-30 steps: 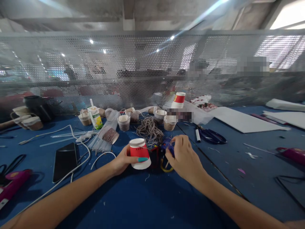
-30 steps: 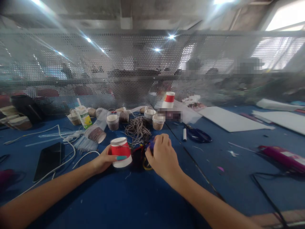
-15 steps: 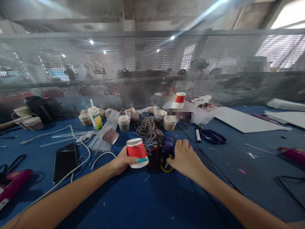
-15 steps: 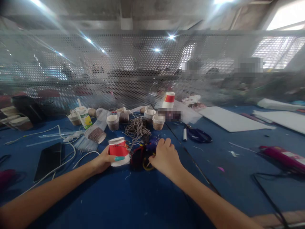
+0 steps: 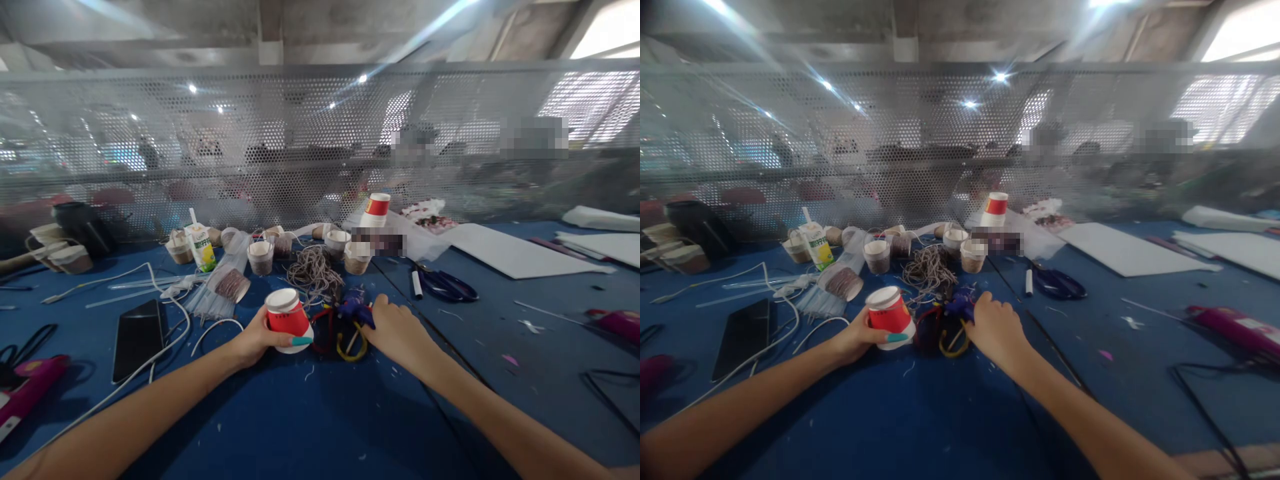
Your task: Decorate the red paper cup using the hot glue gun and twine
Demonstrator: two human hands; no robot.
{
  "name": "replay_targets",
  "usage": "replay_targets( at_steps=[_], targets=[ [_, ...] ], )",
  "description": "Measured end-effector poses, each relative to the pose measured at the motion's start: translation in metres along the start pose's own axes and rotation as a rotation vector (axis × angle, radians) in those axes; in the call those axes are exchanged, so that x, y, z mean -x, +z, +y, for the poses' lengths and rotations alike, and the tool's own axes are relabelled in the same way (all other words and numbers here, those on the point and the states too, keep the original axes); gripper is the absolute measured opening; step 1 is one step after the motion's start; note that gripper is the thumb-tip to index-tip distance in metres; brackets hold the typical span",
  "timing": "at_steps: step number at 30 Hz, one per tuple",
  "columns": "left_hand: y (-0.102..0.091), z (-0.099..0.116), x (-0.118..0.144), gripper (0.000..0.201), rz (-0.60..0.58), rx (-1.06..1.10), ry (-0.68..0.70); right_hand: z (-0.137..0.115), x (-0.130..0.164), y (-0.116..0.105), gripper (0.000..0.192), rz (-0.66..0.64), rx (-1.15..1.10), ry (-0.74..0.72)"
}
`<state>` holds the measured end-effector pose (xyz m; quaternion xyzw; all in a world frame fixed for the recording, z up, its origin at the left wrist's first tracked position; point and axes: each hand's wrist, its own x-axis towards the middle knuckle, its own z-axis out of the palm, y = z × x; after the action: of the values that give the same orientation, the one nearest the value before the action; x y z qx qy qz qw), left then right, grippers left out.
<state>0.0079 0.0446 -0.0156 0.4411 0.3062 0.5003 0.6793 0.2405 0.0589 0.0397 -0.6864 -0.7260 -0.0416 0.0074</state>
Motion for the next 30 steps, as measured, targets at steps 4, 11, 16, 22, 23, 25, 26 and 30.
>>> replay_targets(
  at_steps=[4,11,16,22,23,25,26,30],
  targets=[
    [0.002,0.002,0.001,0.055,-0.017,0.019,0.019,-0.002,0.002,-0.004,0.025,0.066,0.03,0.026],
    [0.003,0.004,0.0,0.054,-0.013,0.098,-0.001,0.002,0.001,-0.004,0.021,0.404,-0.182,-0.157],
    [0.001,0.001,-0.002,0.054,-0.074,0.103,0.025,-0.004,0.012,0.009,0.014,0.551,-0.675,-0.516],
    [0.002,0.0,-0.002,0.056,-0.066,0.044,0.019,-0.016,0.023,0.012,0.013,0.522,-0.993,-0.592],
    [0.003,0.0,-0.003,0.057,-0.05,0.044,0.015,-0.017,0.024,0.012,0.012,0.521,-1.019,-0.569],
    [0.004,0.0,-0.003,0.059,-0.007,0.05,0.007,-0.017,0.024,0.012,0.009,0.488,-1.065,-0.532],
    [0.004,0.0,-0.003,0.06,0.012,0.05,0.003,-0.017,0.025,0.012,0.007,0.459,-1.083,-0.525],
    [0.005,0.0,-0.003,0.06,0.025,0.031,0.003,-0.015,0.025,0.013,0.009,0.385,-1.083,-0.569]
  ],
)
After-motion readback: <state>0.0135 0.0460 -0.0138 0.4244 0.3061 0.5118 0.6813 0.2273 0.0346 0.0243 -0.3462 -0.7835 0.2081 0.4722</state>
